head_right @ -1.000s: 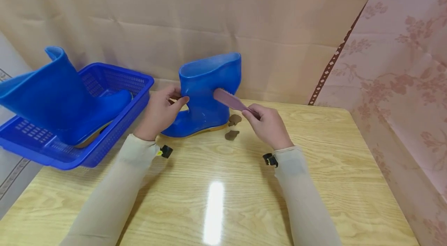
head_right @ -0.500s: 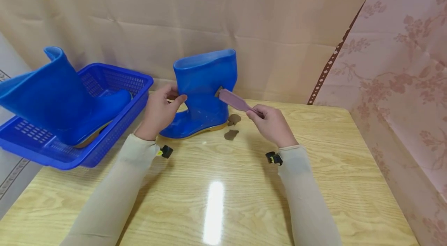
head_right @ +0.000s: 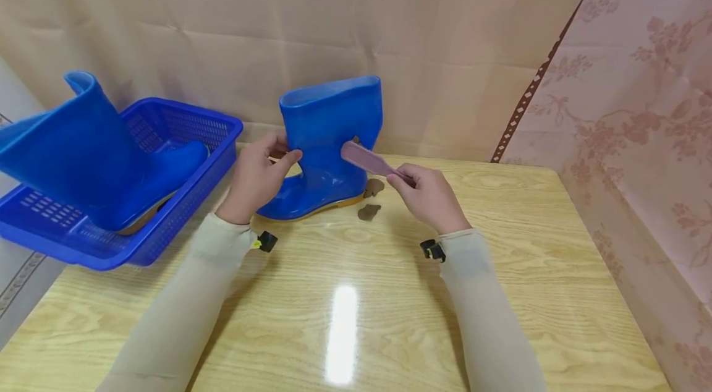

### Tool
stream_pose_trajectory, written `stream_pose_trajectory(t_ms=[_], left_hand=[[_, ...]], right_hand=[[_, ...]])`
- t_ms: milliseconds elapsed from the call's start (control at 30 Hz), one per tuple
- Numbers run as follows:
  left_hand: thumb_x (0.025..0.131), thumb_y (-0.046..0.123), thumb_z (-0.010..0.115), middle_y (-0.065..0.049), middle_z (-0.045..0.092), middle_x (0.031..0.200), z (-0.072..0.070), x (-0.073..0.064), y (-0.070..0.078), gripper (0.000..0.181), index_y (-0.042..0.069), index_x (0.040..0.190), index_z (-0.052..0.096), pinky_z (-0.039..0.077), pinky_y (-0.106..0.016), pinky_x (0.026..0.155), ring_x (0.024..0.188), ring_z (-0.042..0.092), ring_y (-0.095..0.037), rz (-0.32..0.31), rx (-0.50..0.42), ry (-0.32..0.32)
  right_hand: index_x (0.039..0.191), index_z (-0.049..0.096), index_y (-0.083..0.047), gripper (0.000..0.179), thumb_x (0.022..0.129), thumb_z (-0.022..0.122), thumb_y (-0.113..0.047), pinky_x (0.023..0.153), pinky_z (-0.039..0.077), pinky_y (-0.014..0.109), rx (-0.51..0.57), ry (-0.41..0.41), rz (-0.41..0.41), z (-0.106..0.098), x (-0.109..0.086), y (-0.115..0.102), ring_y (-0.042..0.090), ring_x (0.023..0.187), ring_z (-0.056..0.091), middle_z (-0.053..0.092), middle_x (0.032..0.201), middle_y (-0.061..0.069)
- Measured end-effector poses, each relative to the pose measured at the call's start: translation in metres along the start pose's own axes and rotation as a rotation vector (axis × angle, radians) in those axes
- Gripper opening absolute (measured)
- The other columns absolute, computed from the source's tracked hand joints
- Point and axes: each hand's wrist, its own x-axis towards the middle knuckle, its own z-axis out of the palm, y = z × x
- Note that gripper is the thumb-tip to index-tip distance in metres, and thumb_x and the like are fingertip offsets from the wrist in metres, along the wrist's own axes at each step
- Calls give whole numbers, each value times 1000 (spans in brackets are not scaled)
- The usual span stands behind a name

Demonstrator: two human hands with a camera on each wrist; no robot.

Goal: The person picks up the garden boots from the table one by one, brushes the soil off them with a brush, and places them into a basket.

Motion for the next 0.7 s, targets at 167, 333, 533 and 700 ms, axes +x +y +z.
stream_pose_trajectory(t_ms=[167,333,533,700], left_hand=[[105,22,63,-5,71,111,1,0,-2,19,12,121,66,55,-44,89,105,65,-23,19,5,30],[105,23,63,-5,73,110,0,0,-5,19,12,120,67,55,-44,86,103,66,-22,22,17,82],[104,26,65,-6,73,109,-5,0,-8,22,11,119,67,53,-44,87,102,65,-23,-31,27,129],[103,27,66,-6,73,110,-5,2,-8,24,10,120,68,53,-43,88,102,65,-22,-26,18,136]], right_hand=[[98,71,-14,31,106,58,-41,52,33,31,17,-58,48,-6,-1,1,19,57,40,47,69,3],[96,71,-16,31,106,57,-42,50,32,31,-5,-83,54,-13,-4,1,17,54,37,45,66,2],[90,69,-14,31,107,57,-38,52,32,31,-48,-111,56,-18,-5,3,17,55,37,43,65,0],[87,65,-12,29,107,59,-32,56,32,33,-109,-169,66,-22,-6,7,17,58,36,40,66,0]])
